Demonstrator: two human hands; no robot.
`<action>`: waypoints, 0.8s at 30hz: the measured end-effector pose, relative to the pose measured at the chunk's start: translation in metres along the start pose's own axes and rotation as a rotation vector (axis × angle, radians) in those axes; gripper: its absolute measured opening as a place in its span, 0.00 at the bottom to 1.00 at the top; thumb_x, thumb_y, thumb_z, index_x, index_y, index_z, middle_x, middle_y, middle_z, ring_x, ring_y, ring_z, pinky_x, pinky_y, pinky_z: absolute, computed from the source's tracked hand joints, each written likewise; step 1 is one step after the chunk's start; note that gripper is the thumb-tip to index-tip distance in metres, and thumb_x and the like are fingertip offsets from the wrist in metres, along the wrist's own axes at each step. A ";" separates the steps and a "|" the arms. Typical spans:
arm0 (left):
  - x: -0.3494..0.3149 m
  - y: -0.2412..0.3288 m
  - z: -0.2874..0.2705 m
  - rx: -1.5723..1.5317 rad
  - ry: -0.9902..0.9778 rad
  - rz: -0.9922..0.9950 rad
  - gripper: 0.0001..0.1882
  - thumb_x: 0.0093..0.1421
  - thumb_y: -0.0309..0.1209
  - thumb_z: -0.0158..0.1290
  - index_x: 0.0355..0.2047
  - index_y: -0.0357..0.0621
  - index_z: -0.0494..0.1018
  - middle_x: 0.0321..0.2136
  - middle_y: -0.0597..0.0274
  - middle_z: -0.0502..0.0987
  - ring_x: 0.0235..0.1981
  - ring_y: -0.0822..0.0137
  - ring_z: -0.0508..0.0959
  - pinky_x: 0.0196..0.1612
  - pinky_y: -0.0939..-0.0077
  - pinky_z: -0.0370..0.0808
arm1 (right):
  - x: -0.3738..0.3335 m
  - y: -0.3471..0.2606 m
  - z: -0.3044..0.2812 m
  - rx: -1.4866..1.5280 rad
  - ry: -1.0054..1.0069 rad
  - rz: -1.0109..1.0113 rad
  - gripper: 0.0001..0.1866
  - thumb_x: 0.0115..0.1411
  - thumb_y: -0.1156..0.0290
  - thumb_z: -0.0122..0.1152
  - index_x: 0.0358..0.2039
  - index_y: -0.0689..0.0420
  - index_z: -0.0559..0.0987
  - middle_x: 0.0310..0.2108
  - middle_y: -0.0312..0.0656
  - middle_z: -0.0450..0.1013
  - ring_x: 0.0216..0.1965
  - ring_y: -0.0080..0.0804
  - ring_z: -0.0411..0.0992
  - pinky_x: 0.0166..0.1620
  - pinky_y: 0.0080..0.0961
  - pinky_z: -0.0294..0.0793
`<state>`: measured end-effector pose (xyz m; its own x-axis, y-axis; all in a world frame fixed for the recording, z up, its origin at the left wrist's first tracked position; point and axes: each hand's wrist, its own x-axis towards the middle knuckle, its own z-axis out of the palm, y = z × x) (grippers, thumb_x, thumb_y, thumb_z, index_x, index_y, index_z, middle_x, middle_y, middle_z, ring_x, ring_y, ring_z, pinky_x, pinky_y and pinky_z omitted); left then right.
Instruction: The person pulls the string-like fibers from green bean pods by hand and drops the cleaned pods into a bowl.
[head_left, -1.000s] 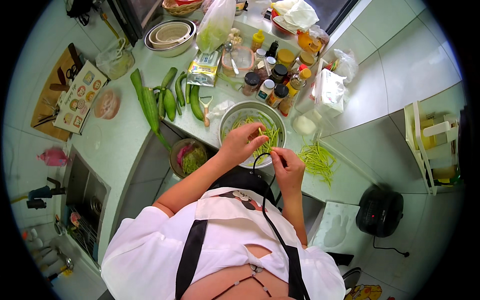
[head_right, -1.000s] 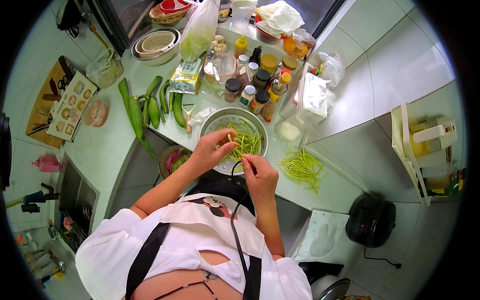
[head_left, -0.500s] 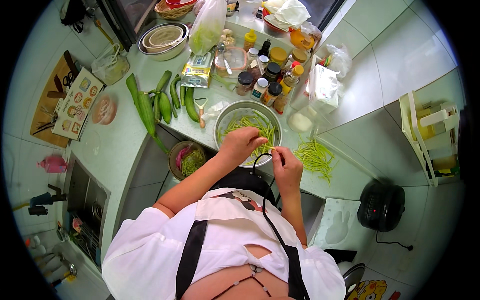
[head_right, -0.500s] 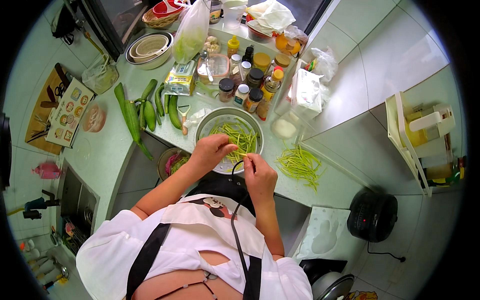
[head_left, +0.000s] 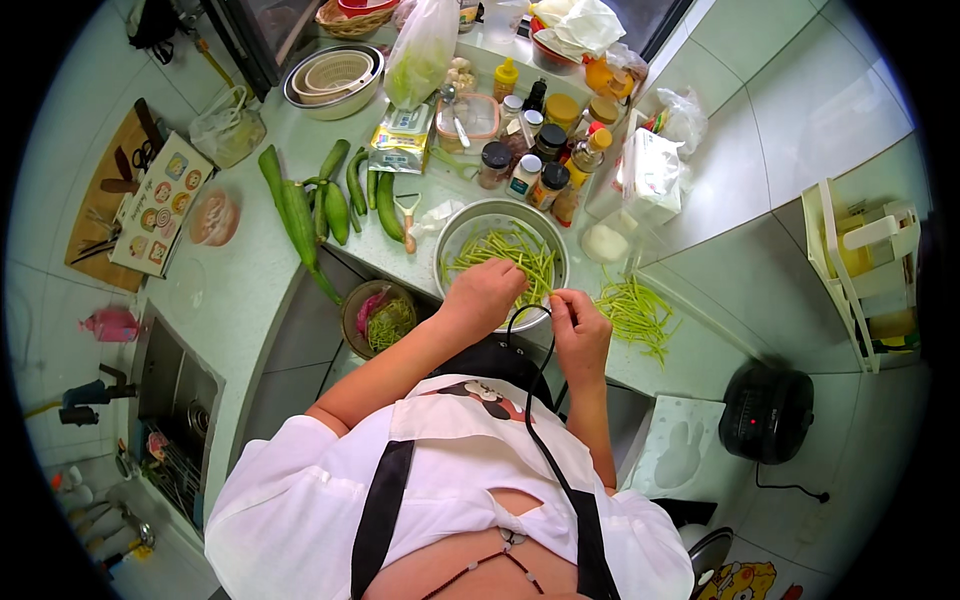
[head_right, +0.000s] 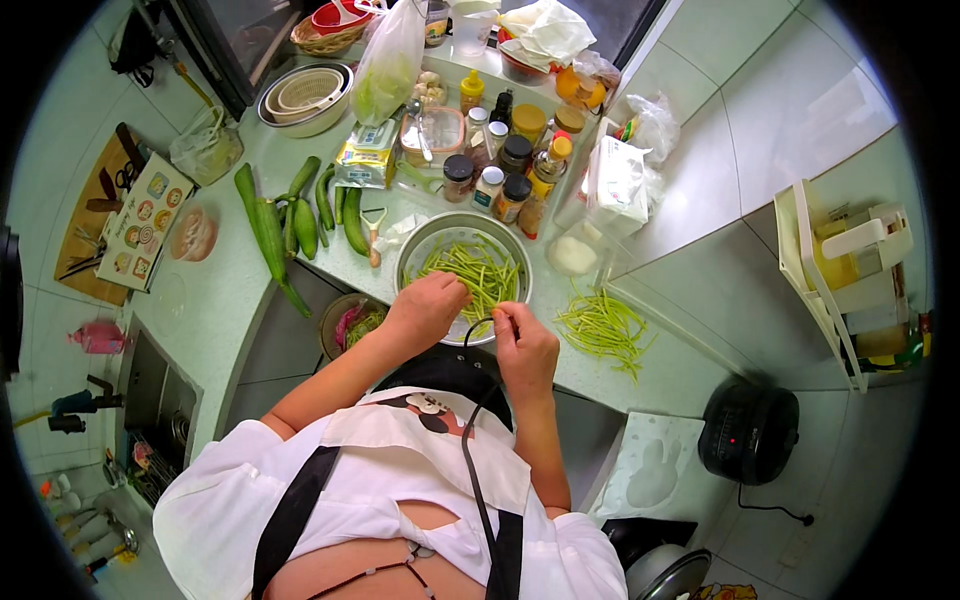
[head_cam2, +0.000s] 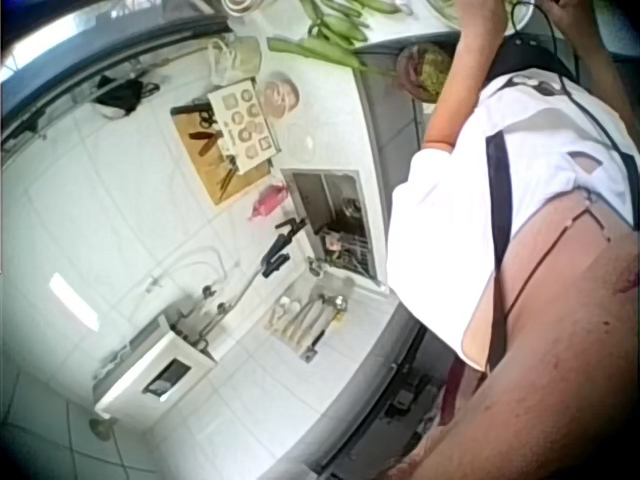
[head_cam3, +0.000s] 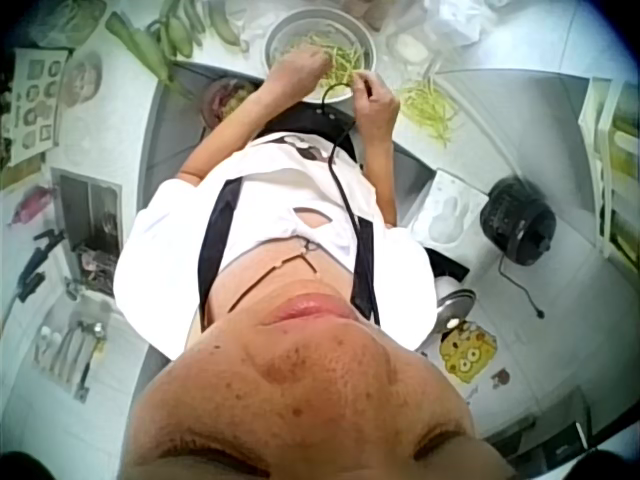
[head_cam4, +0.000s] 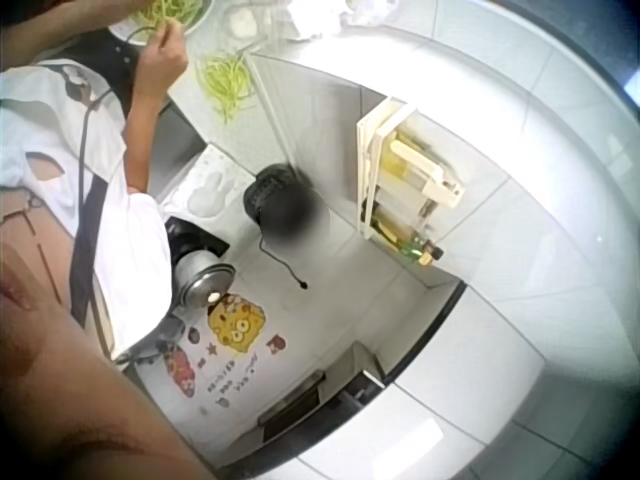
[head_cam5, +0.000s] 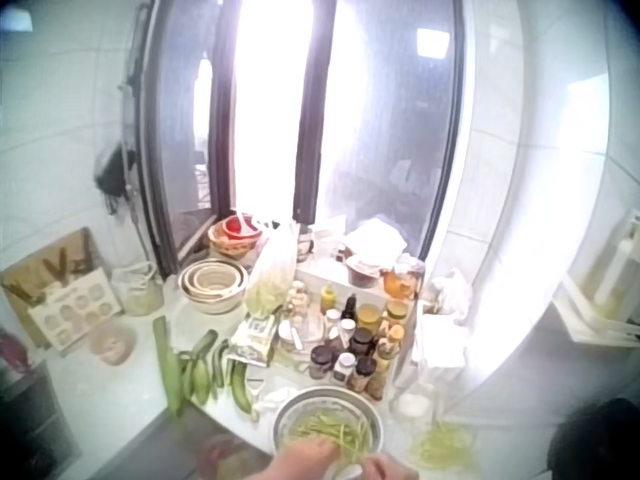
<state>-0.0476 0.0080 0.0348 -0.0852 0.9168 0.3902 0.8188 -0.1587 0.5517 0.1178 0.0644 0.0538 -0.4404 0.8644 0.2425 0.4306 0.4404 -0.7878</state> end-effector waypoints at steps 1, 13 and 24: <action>-0.001 -0.002 0.001 0.020 0.006 0.021 0.06 0.54 0.29 0.52 0.27 0.41 0.67 0.25 0.57 0.70 0.31 0.55 0.73 0.34 0.63 0.70 | 0.000 0.001 -0.001 0.112 -0.002 0.068 0.06 0.56 0.70 0.59 0.32 0.58 0.77 0.19 0.44 0.72 0.19 0.33 0.71 0.25 0.26 0.68; -0.016 -0.009 -0.006 0.158 0.014 0.016 0.04 0.53 0.28 0.51 0.26 0.43 0.69 0.25 0.59 0.71 0.31 0.59 0.73 0.35 0.66 0.70 | 0.008 -0.010 0.013 -0.079 -0.088 -0.139 0.05 0.53 0.73 0.60 0.30 0.59 0.77 0.27 0.43 0.72 0.23 0.33 0.72 0.29 0.26 0.70; -0.029 -0.010 -0.006 0.245 -0.163 0.011 0.04 0.50 0.28 0.48 0.27 0.46 0.71 0.27 0.62 0.72 0.33 0.60 0.74 0.36 0.66 0.69 | 0.012 -0.001 0.031 0.354 -0.024 0.122 0.04 0.57 0.75 0.58 0.31 0.62 0.76 0.24 0.38 0.72 0.21 0.22 0.71 0.26 0.17 0.70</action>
<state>-0.0570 -0.0191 0.0230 0.0009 0.9654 0.2607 0.9334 -0.0943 0.3461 0.0875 0.0672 0.0398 -0.4232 0.8975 0.1244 0.1836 0.2194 -0.9582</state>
